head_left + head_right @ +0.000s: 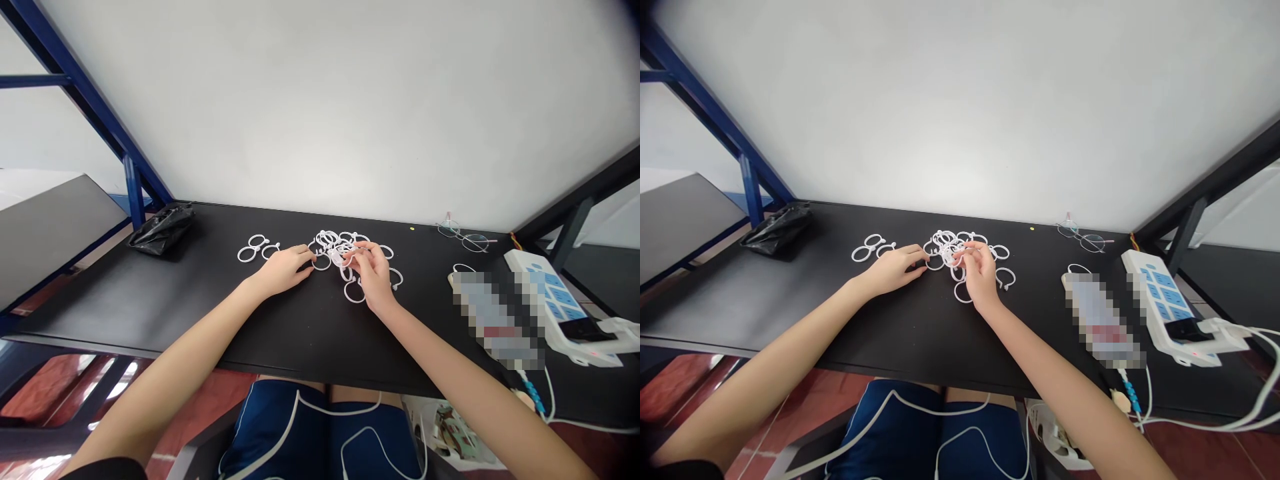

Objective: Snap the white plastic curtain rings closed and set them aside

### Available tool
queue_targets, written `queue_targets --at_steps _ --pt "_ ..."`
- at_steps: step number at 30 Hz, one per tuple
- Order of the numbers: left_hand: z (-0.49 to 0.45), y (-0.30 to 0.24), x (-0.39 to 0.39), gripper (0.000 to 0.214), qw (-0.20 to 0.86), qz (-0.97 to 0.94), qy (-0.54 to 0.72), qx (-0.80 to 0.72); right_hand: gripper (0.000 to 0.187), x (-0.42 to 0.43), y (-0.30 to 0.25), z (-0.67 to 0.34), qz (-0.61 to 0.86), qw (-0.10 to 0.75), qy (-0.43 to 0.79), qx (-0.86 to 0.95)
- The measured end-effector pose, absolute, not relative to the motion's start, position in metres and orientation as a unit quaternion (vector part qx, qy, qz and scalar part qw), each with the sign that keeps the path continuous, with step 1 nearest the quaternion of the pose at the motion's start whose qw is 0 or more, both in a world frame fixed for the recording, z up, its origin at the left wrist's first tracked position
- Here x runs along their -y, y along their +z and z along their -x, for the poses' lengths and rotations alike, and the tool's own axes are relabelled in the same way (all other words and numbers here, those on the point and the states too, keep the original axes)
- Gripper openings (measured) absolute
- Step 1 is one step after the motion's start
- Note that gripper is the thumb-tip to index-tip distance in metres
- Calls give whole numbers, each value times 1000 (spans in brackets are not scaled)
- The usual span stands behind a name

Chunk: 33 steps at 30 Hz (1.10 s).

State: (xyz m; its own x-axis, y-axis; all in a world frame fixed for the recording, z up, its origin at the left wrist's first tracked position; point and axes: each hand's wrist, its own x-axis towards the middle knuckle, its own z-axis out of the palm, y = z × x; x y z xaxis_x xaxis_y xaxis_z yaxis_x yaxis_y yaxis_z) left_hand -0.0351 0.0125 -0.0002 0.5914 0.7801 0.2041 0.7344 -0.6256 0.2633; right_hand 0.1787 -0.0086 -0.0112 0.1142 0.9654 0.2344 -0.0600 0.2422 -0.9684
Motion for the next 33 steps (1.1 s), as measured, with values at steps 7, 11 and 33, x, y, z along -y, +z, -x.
queue_targets --at_steps 7,11,33 --pt "34 3 -11 20 67 -891 156 -422 10 5 -20 -181 441 594 393 546" --pt "34 3 -10 20 63 -891 155 -422 9 5 -20 -180 445 598 401 532" --pt "34 2 -11 17 51 -899 161 -405 5 8 -14 -178 430 622 381 532"
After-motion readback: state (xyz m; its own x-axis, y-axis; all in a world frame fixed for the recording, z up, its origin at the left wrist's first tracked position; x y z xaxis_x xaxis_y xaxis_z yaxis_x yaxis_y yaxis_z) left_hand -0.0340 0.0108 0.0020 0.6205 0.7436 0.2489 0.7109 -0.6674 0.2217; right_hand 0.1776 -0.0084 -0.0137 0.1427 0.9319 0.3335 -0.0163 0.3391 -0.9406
